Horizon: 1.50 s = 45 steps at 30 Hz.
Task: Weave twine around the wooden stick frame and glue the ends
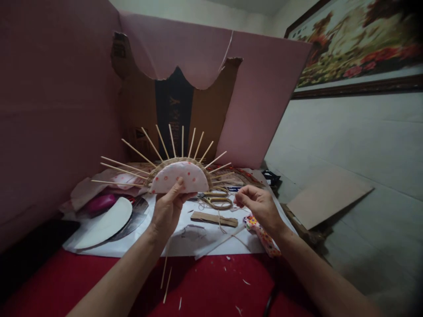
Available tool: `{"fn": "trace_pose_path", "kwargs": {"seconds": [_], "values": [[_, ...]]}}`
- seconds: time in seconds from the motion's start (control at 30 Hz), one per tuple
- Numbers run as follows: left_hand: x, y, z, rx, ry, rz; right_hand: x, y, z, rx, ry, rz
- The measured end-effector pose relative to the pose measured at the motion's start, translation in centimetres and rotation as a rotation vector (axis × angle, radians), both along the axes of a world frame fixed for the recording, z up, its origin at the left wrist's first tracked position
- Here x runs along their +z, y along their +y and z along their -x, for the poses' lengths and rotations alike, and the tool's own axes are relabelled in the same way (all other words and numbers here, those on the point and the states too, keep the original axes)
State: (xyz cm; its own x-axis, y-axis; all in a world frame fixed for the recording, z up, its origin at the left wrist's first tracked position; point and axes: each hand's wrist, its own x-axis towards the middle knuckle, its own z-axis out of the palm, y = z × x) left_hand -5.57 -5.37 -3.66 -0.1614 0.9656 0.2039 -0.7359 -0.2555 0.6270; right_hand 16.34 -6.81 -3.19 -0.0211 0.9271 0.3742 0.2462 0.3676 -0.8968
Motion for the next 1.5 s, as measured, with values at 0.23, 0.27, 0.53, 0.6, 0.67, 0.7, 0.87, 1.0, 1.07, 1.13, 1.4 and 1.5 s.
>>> {"fn": "trace_pose_path", "kwargs": {"seconds": [0.23, 0.27, 0.53, 0.6, 0.67, 0.7, 0.87, 1.0, 1.07, 1.13, 1.4, 1.5], "values": [[0.6, 0.4, 0.3, 0.068, 0.009, -0.037, -1.2, 2.2, -2.9, -0.354, -0.282, -0.262], [0.7, 0.4, 0.3, 0.095, 0.015, -0.039, -1.3, 2.6, -3.3, -0.412, -0.318, -0.271], [1.9, 0.5, 1.4, 0.343, 0.008, -0.063, -1.4, 3.4, -4.7, -0.430, -0.449, -0.256], [2.0, 0.7, 1.8, 0.362, 0.021, -0.069, -1.4, 3.0, -4.4, -0.402, -0.490, -0.260], [2.1, 0.9, 2.2, 0.366, -0.002, -0.082, -1.5, 2.8, -4.1, -0.405, -0.533, -0.274], [2.1, 1.0, 2.3, 0.365, -0.027, -0.088, -1.5, 2.6, -3.9, -0.407, -0.549, -0.280], [2.2, 1.4, 2.8, 0.361, -0.092, -0.054, -1.5, 2.2, -3.3, -0.292, -0.540, -0.243], [2.0, 1.4, 2.9, 0.354, -0.042, -0.056, -0.7, 2.0, -3.1, -0.225, -0.535, -0.222], [1.9, 1.4, 2.9, 0.350, -0.030, -0.063, -0.3, 1.9, -2.9, -0.153, -0.539, -0.160], [2.0, 1.4, 2.9, 0.362, -0.043, -0.055, 0.0, 1.8, -2.4, -0.036, -0.584, -0.081], [2.5, 1.4, 3.1, 0.473, -0.082, -0.060, 0.7, 3.7, 0.3, 0.025, -1.163, -0.052], [2.8, 1.5, 3.6, 0.514, -0.080, -0.096, 0.3, 5.5, 0.9, 0.031, -1.262, -0.059]]}}
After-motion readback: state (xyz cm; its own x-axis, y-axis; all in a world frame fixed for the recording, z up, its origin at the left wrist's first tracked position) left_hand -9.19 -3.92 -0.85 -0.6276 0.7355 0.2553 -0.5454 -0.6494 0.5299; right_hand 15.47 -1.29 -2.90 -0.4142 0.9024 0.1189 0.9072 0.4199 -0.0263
